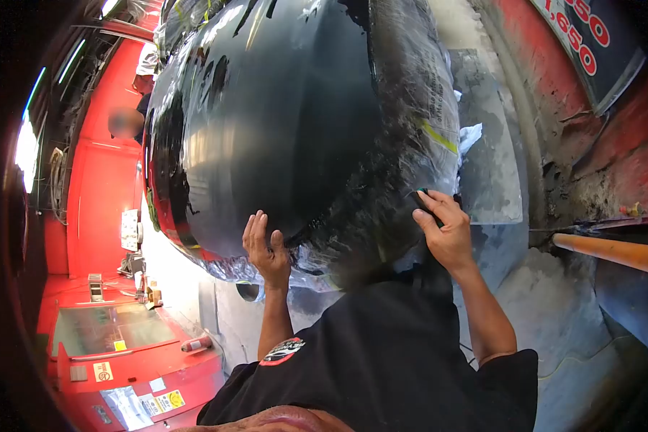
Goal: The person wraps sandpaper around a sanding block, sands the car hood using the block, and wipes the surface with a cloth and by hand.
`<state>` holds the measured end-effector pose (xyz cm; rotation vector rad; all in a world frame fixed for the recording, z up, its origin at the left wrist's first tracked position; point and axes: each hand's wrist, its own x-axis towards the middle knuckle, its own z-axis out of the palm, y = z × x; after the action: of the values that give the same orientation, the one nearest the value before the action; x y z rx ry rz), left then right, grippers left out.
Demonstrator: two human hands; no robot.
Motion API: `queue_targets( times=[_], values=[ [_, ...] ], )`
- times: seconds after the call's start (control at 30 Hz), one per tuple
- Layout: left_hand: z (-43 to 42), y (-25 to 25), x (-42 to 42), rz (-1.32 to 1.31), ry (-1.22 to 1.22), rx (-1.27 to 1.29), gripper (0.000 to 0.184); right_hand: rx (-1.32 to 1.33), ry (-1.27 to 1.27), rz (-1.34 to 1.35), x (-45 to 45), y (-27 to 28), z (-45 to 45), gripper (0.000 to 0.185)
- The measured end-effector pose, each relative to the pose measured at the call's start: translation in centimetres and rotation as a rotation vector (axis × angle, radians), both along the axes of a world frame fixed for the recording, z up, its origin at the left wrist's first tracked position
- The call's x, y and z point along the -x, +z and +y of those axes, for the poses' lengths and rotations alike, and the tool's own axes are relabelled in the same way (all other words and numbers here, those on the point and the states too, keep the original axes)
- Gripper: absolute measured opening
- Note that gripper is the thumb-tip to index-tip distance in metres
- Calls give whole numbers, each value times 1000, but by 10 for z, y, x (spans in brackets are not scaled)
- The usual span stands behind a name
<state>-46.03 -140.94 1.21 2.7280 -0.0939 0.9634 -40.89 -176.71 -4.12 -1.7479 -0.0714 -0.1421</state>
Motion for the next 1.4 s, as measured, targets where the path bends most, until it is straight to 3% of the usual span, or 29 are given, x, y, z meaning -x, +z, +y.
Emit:
queue_targets(
  times=[0.3,0.57,0.9,1.07,1.4],
  values=[
    [-10,-10,-3,58,12,-141,37,-49,5,68,0,-29,-8,34],
    [-1,-15,-3,64,-82,-122,38,45,-94,64,26,-33,-11,34],
    [40,-43,63,119,-164,-35,37,121,-9,104,94,-47,73,34],
    [58,-63,112,190,-198,-19,37,30,32,147,127,-52,119,34],
    [67,-57,117,176,-247,-21,35,37,-21,121,154,-55,133,35]
  ],
)
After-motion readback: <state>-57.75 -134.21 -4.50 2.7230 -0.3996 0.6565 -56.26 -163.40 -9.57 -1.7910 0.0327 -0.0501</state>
